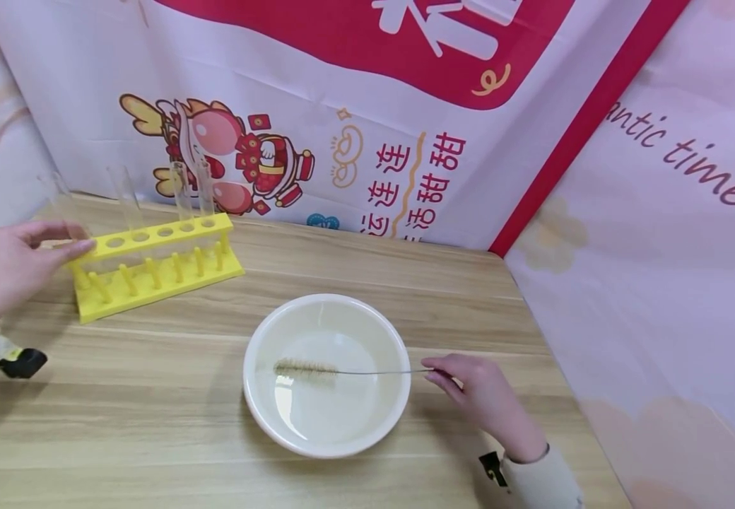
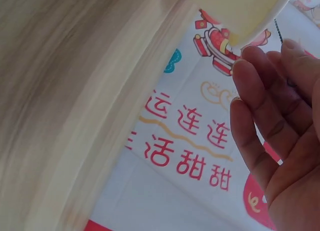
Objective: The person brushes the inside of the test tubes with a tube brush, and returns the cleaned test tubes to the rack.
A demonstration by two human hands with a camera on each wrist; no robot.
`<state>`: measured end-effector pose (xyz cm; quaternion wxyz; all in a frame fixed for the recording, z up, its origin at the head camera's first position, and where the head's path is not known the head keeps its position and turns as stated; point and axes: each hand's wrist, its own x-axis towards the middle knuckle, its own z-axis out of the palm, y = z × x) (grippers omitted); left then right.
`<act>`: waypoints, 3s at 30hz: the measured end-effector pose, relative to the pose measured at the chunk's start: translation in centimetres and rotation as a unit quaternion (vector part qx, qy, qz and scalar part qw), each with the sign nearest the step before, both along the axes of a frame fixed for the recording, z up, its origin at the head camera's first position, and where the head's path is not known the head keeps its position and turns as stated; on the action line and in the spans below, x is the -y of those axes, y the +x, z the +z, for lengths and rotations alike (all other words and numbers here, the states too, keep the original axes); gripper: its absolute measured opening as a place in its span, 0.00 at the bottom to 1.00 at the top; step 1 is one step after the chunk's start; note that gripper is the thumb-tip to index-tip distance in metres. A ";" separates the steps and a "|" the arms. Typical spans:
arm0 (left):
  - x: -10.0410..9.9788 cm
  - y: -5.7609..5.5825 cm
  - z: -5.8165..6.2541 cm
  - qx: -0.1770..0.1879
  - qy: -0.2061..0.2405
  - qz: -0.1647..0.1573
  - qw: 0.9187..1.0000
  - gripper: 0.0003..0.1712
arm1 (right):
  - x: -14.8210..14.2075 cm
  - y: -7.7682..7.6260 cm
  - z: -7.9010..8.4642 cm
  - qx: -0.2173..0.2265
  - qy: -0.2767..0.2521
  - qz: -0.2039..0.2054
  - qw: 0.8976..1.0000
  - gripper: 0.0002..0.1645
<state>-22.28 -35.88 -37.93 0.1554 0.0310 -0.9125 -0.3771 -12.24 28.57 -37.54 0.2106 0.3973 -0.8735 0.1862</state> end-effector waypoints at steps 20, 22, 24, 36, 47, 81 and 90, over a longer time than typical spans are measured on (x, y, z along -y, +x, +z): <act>-4.7 1.9 7.7 -0.244 0.164 -0.054 0.954 0.11 | 0.9 1.2 1.6 -0.094 -0.069 -0.066 0.991 0.04; -6.1 3.2 8.3 -0.245 0.104 -0.069 0.961 0.13 | 0.6 1.3 1.6 -0.084 -0.102 -0.063 0.989 0.05; -7.5 4.4 8.4 -0.268 0.017 -0.103 0.958 0.13 | 0.2 1.5 1.6 -0.072 -0.134 -0.060 0.987 0.05; -14.7 7.4 5.9 -0.392 -0.263 -0.290 0.833 0.34 | -1.8 2.7 1.9 -0.045 -0.222 -0.065 0.972 0.15; -16.7 7.9 5.4 -0.385 -0.259 -0.320 0.826 0.33 | -1.7 3.3 2.4 -0.032 -0.239 -0.013 0.970 0.11; -19.3 9.1 4.6 -0.293 -0.303 -0.347 0.838 0.23 | -1.9 3.9 0.7 0.002 -0.237 -0.006 0.971 0.02; -20.1 9.4 4.8 -0.300 -0.302 -0.343 0.837 0.25 | -0.9 3.9 0.5 0.013 -0.230 0.017 0.973 0.03</act>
